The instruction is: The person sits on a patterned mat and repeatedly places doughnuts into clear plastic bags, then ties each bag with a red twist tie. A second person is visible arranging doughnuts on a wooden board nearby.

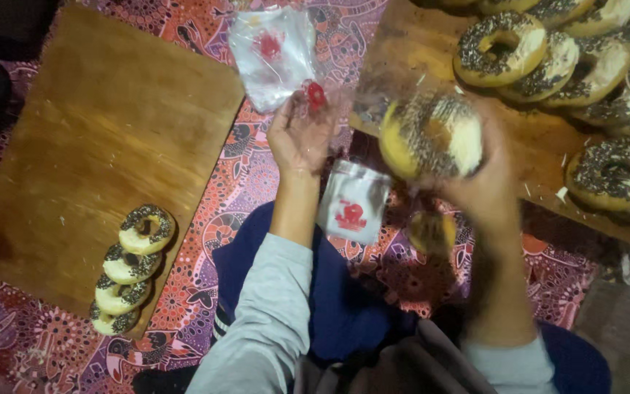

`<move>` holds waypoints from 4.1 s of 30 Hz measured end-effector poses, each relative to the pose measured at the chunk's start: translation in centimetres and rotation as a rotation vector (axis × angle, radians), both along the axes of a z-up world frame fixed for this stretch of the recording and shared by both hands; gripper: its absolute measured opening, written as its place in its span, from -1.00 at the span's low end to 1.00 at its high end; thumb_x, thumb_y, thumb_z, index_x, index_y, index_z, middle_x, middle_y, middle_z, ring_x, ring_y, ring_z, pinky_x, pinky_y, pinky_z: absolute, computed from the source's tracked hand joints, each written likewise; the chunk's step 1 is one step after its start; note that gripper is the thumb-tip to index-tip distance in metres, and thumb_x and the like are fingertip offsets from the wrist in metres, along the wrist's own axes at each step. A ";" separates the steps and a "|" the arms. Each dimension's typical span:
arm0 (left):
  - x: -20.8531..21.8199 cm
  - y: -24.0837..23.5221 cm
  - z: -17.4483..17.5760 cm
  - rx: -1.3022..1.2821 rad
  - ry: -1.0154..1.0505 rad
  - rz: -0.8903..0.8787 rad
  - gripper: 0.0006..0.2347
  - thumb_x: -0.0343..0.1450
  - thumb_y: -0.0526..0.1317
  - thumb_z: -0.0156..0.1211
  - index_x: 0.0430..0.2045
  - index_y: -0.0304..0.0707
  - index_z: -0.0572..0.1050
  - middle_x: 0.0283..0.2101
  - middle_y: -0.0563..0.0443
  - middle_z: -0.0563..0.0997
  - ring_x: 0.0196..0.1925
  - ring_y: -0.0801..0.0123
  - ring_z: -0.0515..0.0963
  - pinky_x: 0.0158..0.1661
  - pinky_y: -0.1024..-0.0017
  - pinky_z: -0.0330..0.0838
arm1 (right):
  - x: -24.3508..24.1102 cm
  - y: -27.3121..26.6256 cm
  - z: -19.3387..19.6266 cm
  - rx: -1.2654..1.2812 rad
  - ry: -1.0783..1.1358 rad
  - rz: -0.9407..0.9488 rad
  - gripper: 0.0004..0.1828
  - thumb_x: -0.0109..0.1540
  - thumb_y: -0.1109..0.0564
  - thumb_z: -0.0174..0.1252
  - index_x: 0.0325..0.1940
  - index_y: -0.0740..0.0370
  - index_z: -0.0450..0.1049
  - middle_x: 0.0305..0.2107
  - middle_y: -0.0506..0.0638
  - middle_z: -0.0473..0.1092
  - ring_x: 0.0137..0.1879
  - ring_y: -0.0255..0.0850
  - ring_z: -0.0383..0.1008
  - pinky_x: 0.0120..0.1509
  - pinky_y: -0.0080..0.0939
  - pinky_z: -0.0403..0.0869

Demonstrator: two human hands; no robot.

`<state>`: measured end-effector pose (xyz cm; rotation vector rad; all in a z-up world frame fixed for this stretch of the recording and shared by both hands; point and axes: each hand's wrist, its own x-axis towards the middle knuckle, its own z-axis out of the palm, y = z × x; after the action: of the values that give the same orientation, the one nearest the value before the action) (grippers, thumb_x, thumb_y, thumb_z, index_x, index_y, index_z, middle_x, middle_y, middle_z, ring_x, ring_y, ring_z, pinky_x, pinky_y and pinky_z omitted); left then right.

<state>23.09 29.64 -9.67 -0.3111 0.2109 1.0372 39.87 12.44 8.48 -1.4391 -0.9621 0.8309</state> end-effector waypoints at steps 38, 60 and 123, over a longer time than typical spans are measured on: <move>-18.6 -20.2 12.9 0.813 1.717 -0.048 -0.83 0.54 -0.31 0.12 -0.16 -0.42 0.65 -0.20 -0.08 0.75 -0.14 0.41 0.72 -0.05 0.44 0.58 | -17.8 -8.0 -0.1 -0.047 -0.723 0.308 -0.87 0.23 0.03 0.37 -0.25 0.11 0.65 -0.45 0.09 0.56 -0.36 -0.01 0.60 -0.28 -0.09 0.51; -16.0 -23.5 14.8 1.067 1.730 0.308 -0.83 0.53 -0.32 0.15 -0.08 -0.48 0.55 0.06 -0.29 0.62 0.16 0.12 0.60 0.24 0.28 0.43 | -15.0 -11.6 -8.1 -0.139 0.130 0.420 -0.31 0.28 0.08 0.19 0.45 0.36 0.18 0.15 0.14 0.41 0.27 -0.11 0.41 0.36 -0.15 0.37; -1.1 -10.6 -17.6 1.771 2.152 -0.652 -0.75 0.48 -0.26 -0.10 -0.02 -0.31 0.46 0.16 -0.41 0.48 -0.12 -0.22 0.61 -0.13 -0.05 0.46 | -2.3 -8.3 -23.7 -0.389 -0.570 -0.395 -0.24 0.44 -0.20 0.22 0.45 0.46 0.24 0.40 0.55 0.06 0.50 0.40 0.13 0.55 0.19 0.21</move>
<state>21.96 19.00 -27.31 2.4306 1.0354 0.1305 37.53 4.10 -15.22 -2.1898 -0.9049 0.3188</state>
